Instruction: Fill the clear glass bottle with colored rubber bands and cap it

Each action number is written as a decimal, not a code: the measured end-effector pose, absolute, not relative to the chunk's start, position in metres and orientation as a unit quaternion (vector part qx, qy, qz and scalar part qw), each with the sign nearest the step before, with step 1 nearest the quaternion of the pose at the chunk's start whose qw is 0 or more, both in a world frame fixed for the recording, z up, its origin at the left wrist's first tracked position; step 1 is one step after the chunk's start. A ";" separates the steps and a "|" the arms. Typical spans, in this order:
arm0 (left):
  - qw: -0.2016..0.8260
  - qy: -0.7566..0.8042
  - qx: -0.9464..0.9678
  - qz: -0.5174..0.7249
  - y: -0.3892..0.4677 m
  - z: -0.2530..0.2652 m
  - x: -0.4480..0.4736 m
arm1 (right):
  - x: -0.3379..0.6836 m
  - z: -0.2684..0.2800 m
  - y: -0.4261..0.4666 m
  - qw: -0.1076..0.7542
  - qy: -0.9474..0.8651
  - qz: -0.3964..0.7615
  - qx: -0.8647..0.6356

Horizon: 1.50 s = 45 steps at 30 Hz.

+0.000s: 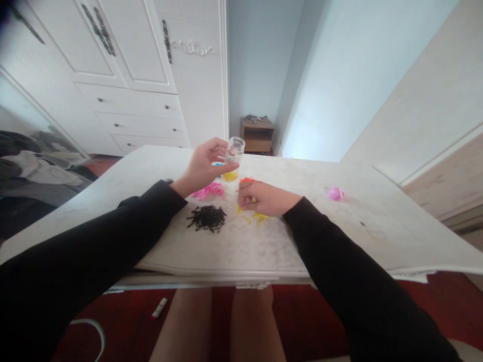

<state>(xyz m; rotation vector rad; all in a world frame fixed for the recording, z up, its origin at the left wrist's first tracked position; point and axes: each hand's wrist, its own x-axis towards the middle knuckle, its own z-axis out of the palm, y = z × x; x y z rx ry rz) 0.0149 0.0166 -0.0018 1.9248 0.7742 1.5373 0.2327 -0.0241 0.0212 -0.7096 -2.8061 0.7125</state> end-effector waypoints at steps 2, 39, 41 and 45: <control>0.278 0.285 0.716 0.573 0.016 -0.002 0.015 | 0.234 0.023 -0.025 0.105 -0.936 0.232 -0.241; 0.251 0.293 0.738 0.553 0.010 0.002 0.014 | 0.238 0.035 -0.037 0.012 -0.911 0.305 -0.278; 0.250 0.292 0.740 0.552 0.010 0.002 0.014 | 0.239 0.035 -0.038 0.008 -0.909 0.305 -0.284; 0.246 0.294 0.743 0.548 0.010 0.002 0.014 | 0.238 0.034 -0.038 -0.001 -0.908 0.308 -0.283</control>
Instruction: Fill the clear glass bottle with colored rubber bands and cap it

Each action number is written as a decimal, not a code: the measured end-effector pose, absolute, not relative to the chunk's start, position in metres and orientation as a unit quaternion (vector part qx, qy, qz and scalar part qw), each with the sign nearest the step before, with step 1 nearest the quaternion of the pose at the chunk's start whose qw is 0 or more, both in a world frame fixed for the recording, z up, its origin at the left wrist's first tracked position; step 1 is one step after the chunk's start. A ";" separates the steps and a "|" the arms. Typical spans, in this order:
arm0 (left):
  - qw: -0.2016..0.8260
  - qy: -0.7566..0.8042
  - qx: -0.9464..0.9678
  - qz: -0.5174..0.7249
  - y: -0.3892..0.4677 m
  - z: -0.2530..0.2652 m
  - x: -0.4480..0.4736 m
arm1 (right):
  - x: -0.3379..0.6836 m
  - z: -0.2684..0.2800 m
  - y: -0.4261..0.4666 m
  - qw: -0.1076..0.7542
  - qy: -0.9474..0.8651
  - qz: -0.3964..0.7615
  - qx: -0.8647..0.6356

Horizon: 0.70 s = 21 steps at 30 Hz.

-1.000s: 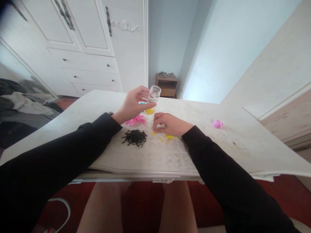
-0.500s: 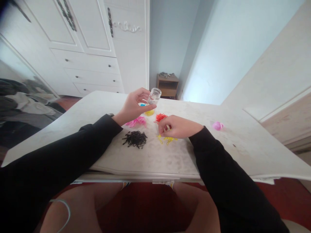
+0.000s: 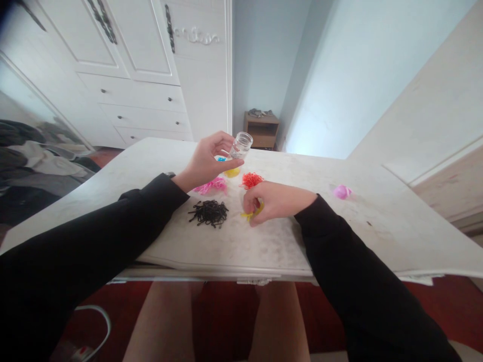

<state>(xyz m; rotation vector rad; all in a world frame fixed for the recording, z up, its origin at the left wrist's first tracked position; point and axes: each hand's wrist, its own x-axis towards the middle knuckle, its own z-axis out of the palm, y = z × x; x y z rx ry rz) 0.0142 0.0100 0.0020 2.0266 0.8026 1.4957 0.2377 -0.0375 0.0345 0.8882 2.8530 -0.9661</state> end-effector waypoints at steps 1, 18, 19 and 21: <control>0.244 0.294 0.745 0.546 0.010 0.002 0.014 | 0.237 0.034 -0.037 0.000 0.909 -0.311 0.276; 0.137 0.311 0.783 0.521 0.012 0.001 0.011 | 0.242 0.039 -0.026 -0.482 0.777 -0.091 0.395; 0.125 0.309 0.788 0.517 0.012 0.001 0.011 | 0.241 0.036 -0.024 -0.477 0.778 -0.089 0.398; 0.105 0.301 0.800 0.508 0.011 0.001 0.011 | 0.240 0.033 -0.022 -0.461 0.788 -0.092 0.398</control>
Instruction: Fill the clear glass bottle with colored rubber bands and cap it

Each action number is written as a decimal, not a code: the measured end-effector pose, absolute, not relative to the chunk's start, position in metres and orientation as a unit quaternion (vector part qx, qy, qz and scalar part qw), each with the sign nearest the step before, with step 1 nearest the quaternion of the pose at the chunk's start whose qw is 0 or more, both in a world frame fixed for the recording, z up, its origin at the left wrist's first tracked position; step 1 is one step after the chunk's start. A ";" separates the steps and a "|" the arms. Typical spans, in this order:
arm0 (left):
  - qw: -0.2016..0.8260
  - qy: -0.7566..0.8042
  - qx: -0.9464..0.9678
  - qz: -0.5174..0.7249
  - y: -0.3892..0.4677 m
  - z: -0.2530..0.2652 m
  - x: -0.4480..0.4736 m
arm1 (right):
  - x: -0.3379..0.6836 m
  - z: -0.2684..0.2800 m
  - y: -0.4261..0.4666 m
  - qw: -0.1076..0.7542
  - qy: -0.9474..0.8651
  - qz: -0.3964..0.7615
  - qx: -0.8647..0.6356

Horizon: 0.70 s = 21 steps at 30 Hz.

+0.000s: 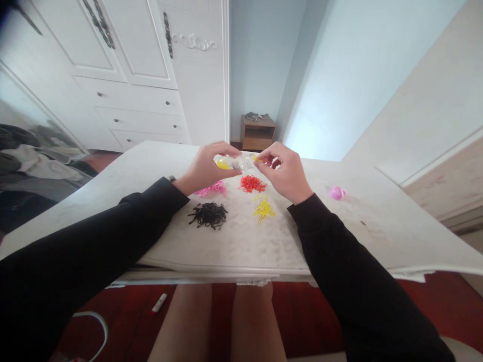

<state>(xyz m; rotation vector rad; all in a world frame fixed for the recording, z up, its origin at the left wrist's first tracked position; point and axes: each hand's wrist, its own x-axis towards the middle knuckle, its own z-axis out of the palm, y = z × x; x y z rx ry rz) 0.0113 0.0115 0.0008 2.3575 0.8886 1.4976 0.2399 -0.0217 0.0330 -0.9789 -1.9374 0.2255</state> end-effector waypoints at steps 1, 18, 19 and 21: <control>0.098 0.297 0.805 0.503 0.011 0.001 0.012 | 0.239 0.032 -0.022 0.453 -0.794 0.094 -0.395; 0.162 0.307 0.775 0.527 0.012 0.001 0.014 | 0.241 0.033 -0.023 0.489 -0.764 0.106 -0.408; 0.195 0.314 0.751 0.547 0.013 0.001 0.014 | 0.244 0.035 -0.022 0.475 -0.768 0.102 -0.418; 0.262 0.324 0.697 0.583 0.016 0.001 0.014 | 0.250 0.041 -0.021 0.392 -0.803 0.118 -0.434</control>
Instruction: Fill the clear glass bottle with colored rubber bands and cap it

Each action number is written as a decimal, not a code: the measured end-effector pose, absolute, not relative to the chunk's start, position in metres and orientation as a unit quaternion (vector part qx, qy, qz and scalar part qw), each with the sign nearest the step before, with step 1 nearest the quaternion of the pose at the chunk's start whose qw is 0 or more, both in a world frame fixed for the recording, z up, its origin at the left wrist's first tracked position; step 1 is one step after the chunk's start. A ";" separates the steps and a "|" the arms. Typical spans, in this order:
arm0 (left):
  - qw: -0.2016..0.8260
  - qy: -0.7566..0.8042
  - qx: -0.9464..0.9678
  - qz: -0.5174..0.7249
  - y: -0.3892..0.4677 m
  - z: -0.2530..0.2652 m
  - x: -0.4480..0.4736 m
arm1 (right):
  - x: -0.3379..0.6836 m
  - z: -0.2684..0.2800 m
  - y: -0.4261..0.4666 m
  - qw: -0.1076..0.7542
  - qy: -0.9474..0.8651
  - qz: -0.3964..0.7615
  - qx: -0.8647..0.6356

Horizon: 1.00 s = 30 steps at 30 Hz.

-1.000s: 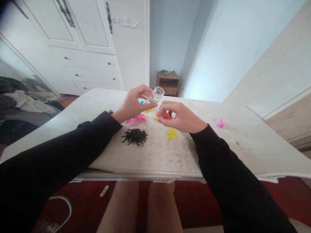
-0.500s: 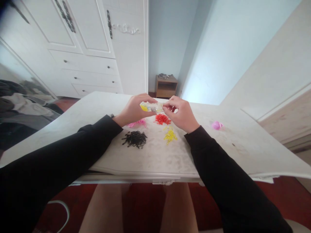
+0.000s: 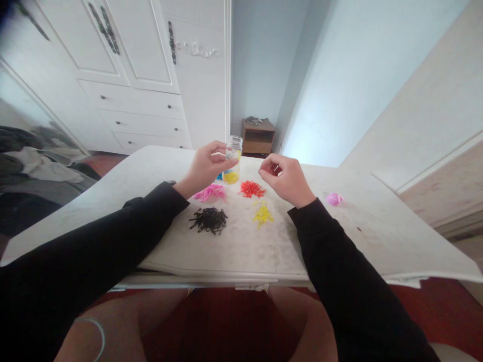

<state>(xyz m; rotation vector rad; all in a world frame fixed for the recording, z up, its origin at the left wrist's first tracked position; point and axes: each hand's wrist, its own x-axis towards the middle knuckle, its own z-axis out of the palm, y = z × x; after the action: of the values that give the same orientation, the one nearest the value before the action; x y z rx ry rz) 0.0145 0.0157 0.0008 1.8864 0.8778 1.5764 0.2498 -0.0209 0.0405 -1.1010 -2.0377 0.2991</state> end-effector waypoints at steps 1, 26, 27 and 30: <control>0.287 0.327 0.677 0.594 0.017 0.001 0.015 | 0.253 0.043 -0.020 0.328 -0.826 0.136 -0.437; 0.196 0.345 0.716 0.574 0.013 0.003 0.013 | 0.265 0.043 -0.023 -0.042 -0.850 0.353 -0.388; 0.192 0.345 0.719 0.571 0.013 0.003 0.013 | 0.264 0.043 -0.024 -0.043 -0.850 0.355 -0.386; 0.176 0.345 0.733 0.559 0.013 0.002 0.012 | 0.263 0.046 -0.025 -0.033 -0.855 0.347 -0.384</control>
<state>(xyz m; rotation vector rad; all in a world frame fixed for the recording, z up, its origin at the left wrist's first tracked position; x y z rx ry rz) 0.0116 0.0127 0.0023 2.0773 0.9758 1.5831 0.2630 -0.0247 0.0460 -1.2323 -2.7438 1.1138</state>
